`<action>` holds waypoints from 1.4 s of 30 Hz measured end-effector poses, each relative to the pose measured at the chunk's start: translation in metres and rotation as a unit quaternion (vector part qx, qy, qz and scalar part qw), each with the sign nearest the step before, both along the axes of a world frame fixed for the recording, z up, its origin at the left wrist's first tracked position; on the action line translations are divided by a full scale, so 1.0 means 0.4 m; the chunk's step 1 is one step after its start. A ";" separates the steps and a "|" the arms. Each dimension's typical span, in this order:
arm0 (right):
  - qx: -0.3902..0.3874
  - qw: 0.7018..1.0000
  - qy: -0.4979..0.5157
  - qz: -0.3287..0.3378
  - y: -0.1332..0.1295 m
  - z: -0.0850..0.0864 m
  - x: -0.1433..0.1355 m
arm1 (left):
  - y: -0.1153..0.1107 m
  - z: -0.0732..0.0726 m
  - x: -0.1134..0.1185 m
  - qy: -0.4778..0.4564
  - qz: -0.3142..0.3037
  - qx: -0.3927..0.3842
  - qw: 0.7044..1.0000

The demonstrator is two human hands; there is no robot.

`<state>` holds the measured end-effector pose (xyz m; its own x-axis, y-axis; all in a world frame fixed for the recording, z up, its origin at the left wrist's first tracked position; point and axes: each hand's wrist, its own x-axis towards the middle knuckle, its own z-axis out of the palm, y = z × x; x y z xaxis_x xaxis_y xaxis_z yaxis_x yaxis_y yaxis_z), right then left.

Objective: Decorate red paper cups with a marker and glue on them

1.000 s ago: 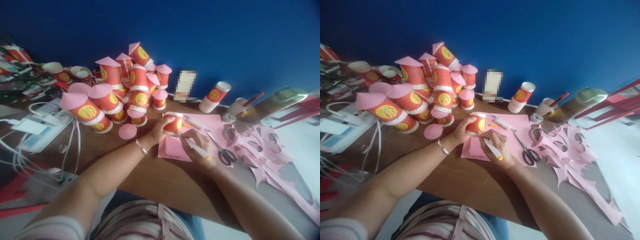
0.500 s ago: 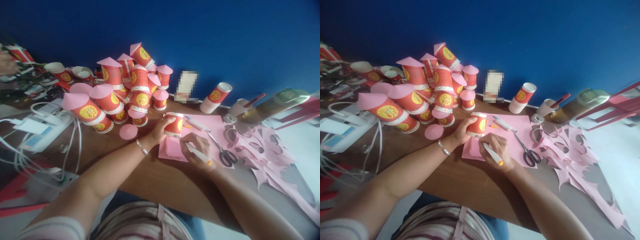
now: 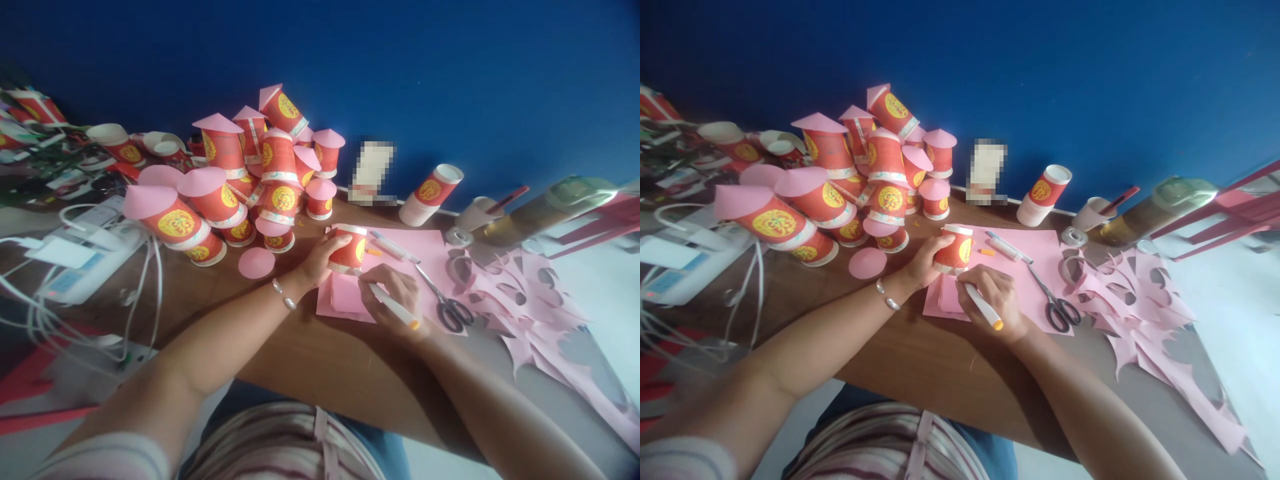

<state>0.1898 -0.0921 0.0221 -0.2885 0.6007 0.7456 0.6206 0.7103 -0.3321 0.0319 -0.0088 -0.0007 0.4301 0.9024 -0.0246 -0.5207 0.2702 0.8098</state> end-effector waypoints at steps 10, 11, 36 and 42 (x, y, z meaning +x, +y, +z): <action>0.005 1.000 0.004 -0.012 0.002 -0.011 0.005 | 0.000 0.000 0.000 0.006 0.006 0.009 1.000; 0.007 1.000 0.002 -0.014 0.003 -0.011 0.005 | 0.000 -0.001 -0.001 0.009 0.003 0.010 1.000; 0.010 1.000 -0.011 -0.023 0.007 -0.008 0.008 | -0.003 -0.006 -0.009 0.045 -0.030 0.000 0.999; 0.019 0.999 -0.015 -0.021 0.007 -0.005 0.006 | -0.003 -0.007 -0.009 0.041 -0.034 -0.003 0.999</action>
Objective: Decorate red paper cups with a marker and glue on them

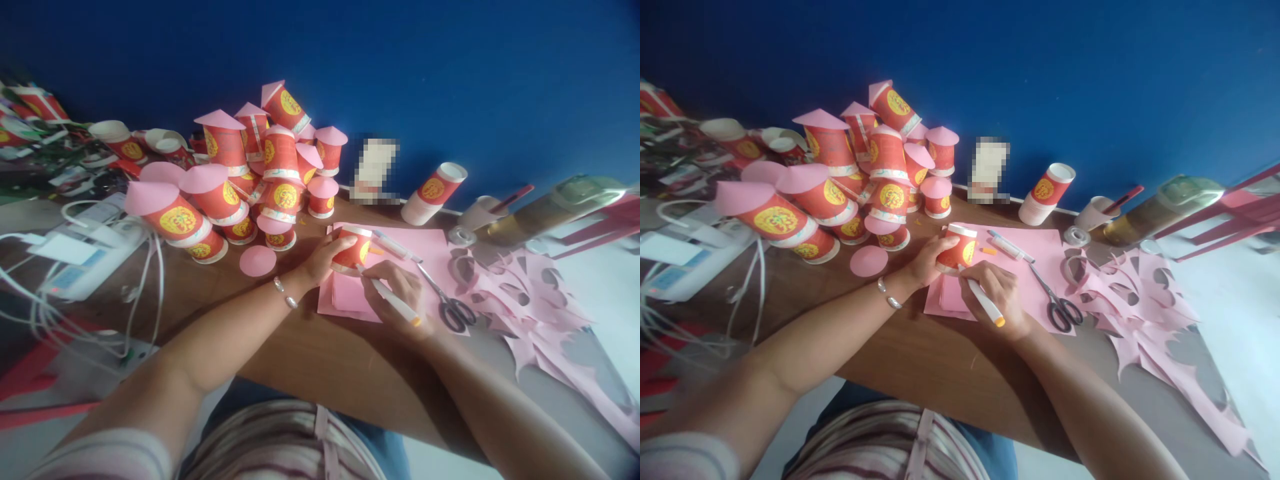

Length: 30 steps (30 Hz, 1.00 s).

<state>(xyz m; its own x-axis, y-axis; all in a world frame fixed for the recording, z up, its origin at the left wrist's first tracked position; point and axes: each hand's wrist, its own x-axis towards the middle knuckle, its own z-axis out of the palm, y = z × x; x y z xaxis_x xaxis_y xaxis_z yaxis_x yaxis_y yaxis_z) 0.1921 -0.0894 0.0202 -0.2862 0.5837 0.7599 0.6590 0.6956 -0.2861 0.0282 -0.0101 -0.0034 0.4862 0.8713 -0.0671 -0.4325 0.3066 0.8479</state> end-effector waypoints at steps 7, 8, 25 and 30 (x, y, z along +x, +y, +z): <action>0.000 1.000 -0.003 0.004 0.001 0.006 -0.002 | 0.002 -0.005 0.003 -0.010 0.013 0.021 1.000; 0.000 1.000 0.000 0.009 0.001 0.009 -0.002 | 0.002 -0.007 0.003 -0.007 0.012 0.021 1.000; 0.010 0.999 -0.009 -0.029 0.004 -0.008 0.005 | 0.008 -0.014 -0.003 -0.001 -0.013 0.010 1.000; 0.003 0.999 -0.011 -0.032 0.001 -0.005 0.004 | 0.007 -0.011 -0.001 0.001 0.011 0.014 1.000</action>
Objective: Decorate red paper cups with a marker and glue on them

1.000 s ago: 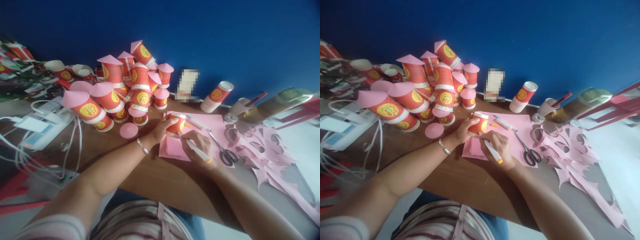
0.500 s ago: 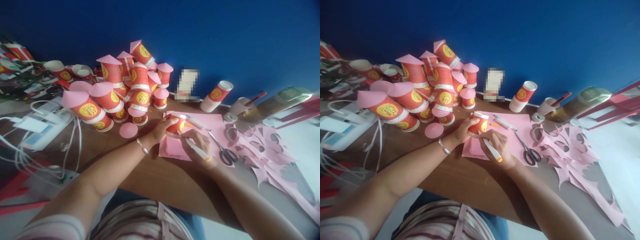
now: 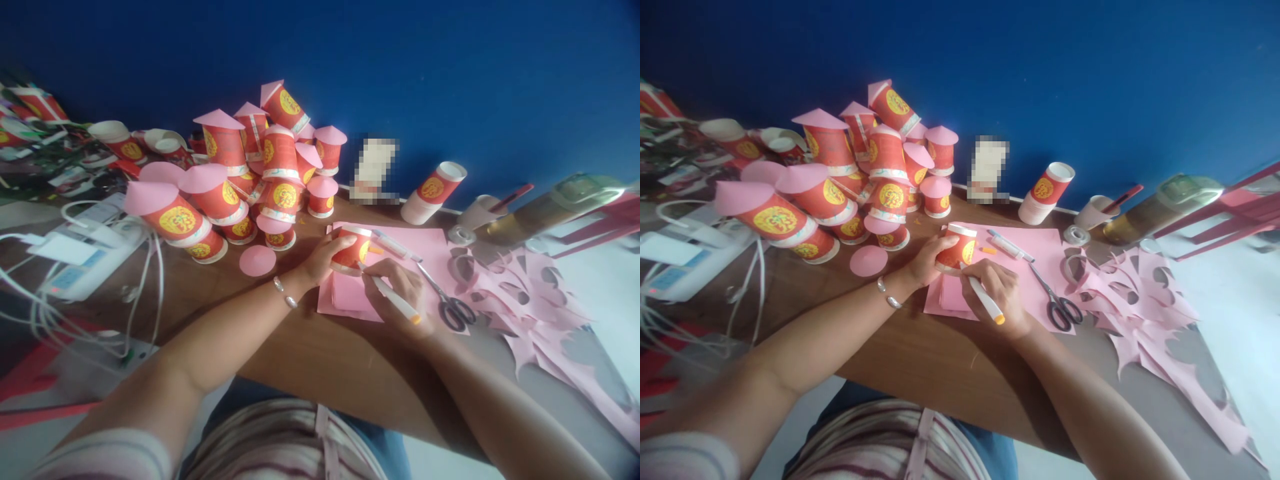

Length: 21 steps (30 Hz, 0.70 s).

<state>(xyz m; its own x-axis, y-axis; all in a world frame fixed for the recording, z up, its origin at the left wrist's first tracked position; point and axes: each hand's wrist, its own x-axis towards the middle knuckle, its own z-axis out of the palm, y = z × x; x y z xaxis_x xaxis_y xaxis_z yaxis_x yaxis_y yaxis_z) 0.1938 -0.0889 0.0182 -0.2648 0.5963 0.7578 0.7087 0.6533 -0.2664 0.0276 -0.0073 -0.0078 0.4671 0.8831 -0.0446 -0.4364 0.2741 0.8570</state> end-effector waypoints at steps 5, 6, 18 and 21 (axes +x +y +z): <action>-0.007 1.000 -0.001 -0.003 0.000 -0.008 0.000 | -0.007 0.013 0.002 -0.009 -0.005 -0.018 1.000; -0.007 1.000 0.002 -0.003 0.000 -0.010 0.000 | -0.008 0.015 0.002 -0.010 -0.005 -0.021 1.000; -0.006 0.999 0.019 0.044 -0.009 -0.005 -0.003 | -0.007 0.017 0.010 -0.039 0.015 0.000 0.999; -0.022 0.997 0.021 0.067 -0.010 -0.004 -0.004 | -0.009 0.023 0.012 -0.044 0.016 -0.001 0.999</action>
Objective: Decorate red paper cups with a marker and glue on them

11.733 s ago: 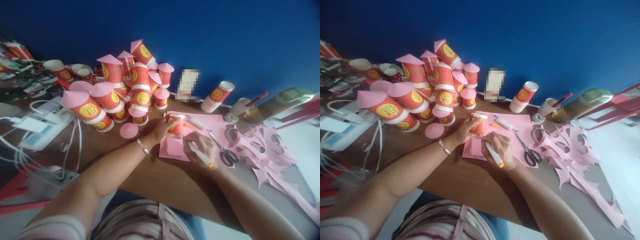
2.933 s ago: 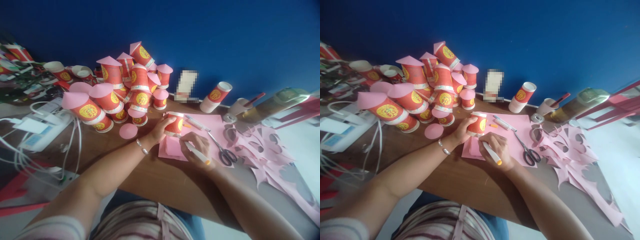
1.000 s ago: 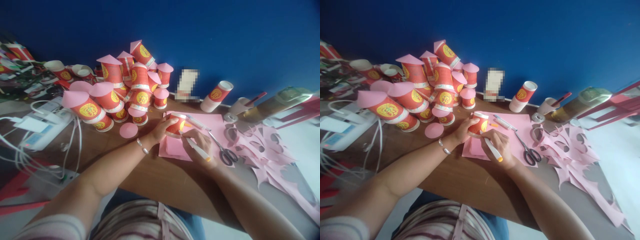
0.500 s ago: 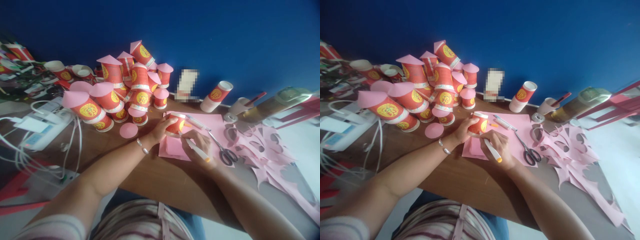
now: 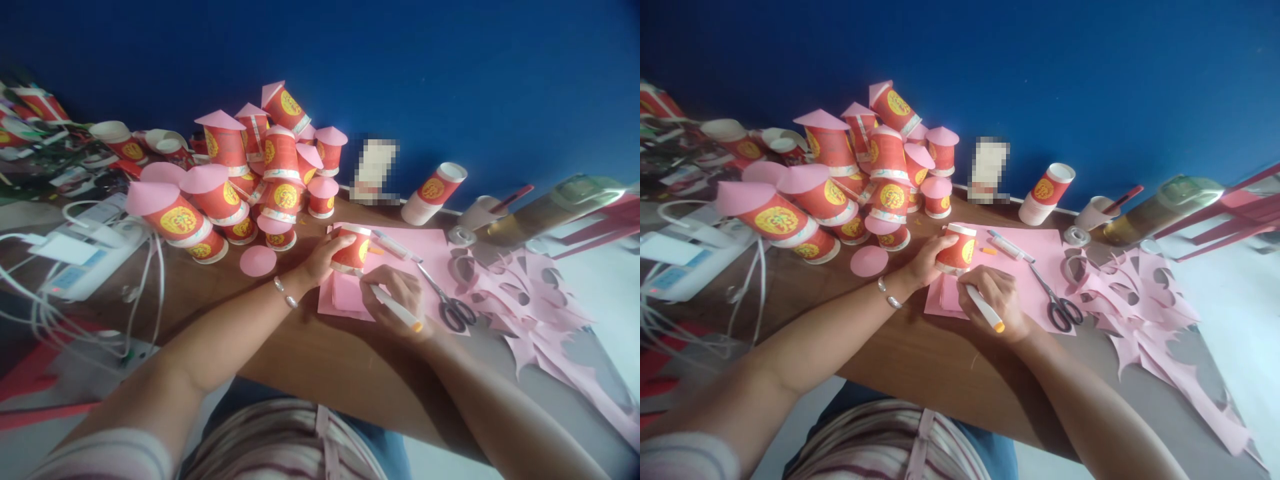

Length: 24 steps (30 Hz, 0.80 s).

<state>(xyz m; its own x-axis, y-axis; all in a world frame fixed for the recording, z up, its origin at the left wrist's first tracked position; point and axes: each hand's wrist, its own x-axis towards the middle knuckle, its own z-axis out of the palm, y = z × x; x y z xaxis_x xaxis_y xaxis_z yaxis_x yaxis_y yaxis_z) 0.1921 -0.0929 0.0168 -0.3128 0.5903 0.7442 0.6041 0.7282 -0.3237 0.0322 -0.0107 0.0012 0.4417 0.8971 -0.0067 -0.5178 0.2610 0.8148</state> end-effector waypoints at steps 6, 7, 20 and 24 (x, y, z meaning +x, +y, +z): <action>0.011 1.000 -0.010 -0.004 0.000 0.000 -0.003 | 0.002 -0.001 0.000 -0.011 0.011 -0.018 1.000; 0.015 1.000 -0.010 -0.006 0.001 0.000 -0.003 | 0.003 -0.002 0.000 -0.010 0.012 -0.020 1.000; 0.036 0.999 -0.007 0.005 0.001 0.008 -0.008 | 0.000 0.013 0.001 -0.061 0.027 -0.046 0.997; 0.038 0.999 -0.008 0.004 0.003 0.006 -0.007 | 0.001 0.012 0.002 -0.056 0.021 -0.050 0.997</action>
